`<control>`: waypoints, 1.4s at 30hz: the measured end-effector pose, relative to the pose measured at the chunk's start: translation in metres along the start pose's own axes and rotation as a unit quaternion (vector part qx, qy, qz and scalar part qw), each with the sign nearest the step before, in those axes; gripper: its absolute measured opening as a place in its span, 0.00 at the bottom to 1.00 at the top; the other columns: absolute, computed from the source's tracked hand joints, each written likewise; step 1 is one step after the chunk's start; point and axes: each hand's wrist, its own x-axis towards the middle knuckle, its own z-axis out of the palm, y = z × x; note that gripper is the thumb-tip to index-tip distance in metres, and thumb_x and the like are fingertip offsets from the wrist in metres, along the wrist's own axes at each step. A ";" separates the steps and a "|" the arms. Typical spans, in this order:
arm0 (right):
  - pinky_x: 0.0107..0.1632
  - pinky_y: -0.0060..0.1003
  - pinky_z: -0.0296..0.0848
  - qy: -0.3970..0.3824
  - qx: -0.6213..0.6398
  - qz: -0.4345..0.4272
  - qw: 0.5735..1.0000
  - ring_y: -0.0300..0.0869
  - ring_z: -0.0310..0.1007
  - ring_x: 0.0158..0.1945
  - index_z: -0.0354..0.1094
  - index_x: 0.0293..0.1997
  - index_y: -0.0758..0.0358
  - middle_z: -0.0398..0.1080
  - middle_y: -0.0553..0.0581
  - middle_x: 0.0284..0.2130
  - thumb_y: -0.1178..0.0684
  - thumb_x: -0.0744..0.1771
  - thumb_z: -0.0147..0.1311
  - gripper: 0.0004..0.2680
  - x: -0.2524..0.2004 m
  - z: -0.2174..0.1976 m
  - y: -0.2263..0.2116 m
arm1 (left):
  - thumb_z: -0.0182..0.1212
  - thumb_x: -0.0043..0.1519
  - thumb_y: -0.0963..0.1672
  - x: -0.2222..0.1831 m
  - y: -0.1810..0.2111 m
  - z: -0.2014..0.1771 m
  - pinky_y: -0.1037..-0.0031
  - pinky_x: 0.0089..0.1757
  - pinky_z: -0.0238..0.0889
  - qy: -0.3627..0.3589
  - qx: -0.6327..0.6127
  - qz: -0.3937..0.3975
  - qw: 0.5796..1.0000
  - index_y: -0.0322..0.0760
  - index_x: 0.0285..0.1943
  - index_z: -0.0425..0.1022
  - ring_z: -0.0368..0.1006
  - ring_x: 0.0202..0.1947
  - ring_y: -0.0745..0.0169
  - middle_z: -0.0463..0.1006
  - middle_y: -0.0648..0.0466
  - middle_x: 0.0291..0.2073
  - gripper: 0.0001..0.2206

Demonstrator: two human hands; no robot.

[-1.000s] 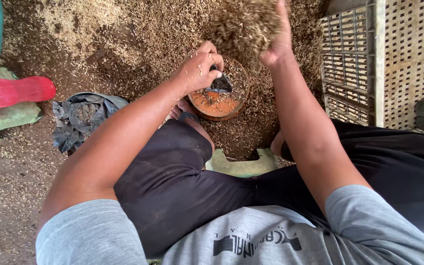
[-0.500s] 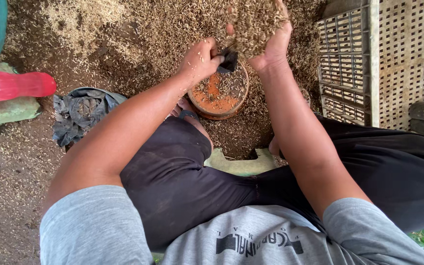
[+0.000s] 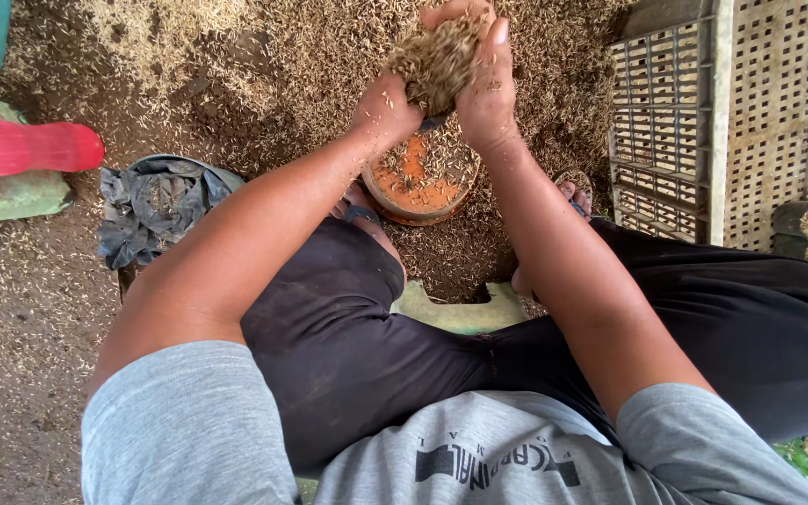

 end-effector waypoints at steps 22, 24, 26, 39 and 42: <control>0.45 0.34 0.78 -0.011 -0.618 0.228 0.752 0.41 0.75 0.45 0.69 0.54 0.58 0.74 0.58 0.45 0.61 0.65 0.58 0.12 -0.001 0.017 -0.038 | 0.56 0.62 0.55 -0.019 0.043 -0.040 0.67 0.27 0.63 -0.086 0.128 -0.077 0.985 0.34 0.43 0.72 0.71 0.27 0.60 0.76 0.53 0.28 0.21; 0.46 0.32 0.78 -0.011 -0.596 0.276 0.754 0.40 0.76 0.44 0.67 0.54 0.57 0.74 0.58 0.43 0.58 0.65 0.60 0.12 -0.001 0.017 -0.030 | 0.52 0.65 0.52 -0.025 0.047 -0.047 0.69 0.28 0.67 -0.209 0.023 -0.164 0.964 0.34 0.44 0.74 0.72 0.24 0.64 0.79 0.54 0.27 0.17; 0.44 0.35 0.81 -0.013 -0.668 0.251 0.701 0.42 0.78 0.43 0.70 0.52 0.59 0.75 0.59 0.44 0.62 0.66 0.56 0.10 0.004 0.020 -0.020 | 0.49 0.66 0.50 -0.028 0.056 -0.056 0.70 0.29 0.71 -0.281 -0.061 -0.219 0.932 0.33 0.45 0.74 0.75 0.22 0.67 0.80 0.54 0.27 0.16; 0.72 0.61 0.54 0.044 -0.442 0.254 0.859 0.55 0.50 0.75 0.57 0.75 0.47 0.54 0.58 0.76 0.50 0.67 0.52 0.24 0.019 -0.007 -0.057 | 0.51 0.63 0.52 -0.020 0.039 -0.064 0.64 0.29 0.66 -0.207 0.165 -0.102 0.959 0.40 0.36 0.79 0.75 0.26 0.58 0.79 0.51 0.27 0.16; 0.70 0.65 0.49 0.143 -0.465 0.328 0.810 0.61 0.35 0.77 0.26 0.78 0.51 0.26 0.68 0.75 0.34 0.63 0.65 0.43 0.027 -0.017 -0.010 | 0.48 0.62 0.47 -0.018 0.042 -0.063 0.64 0.29 0.73 -0.306 0.016 -0.209 0.929 0.36 0.43 0.76 0.77 0.26 0.60 0.81 0.53 0.29 0.13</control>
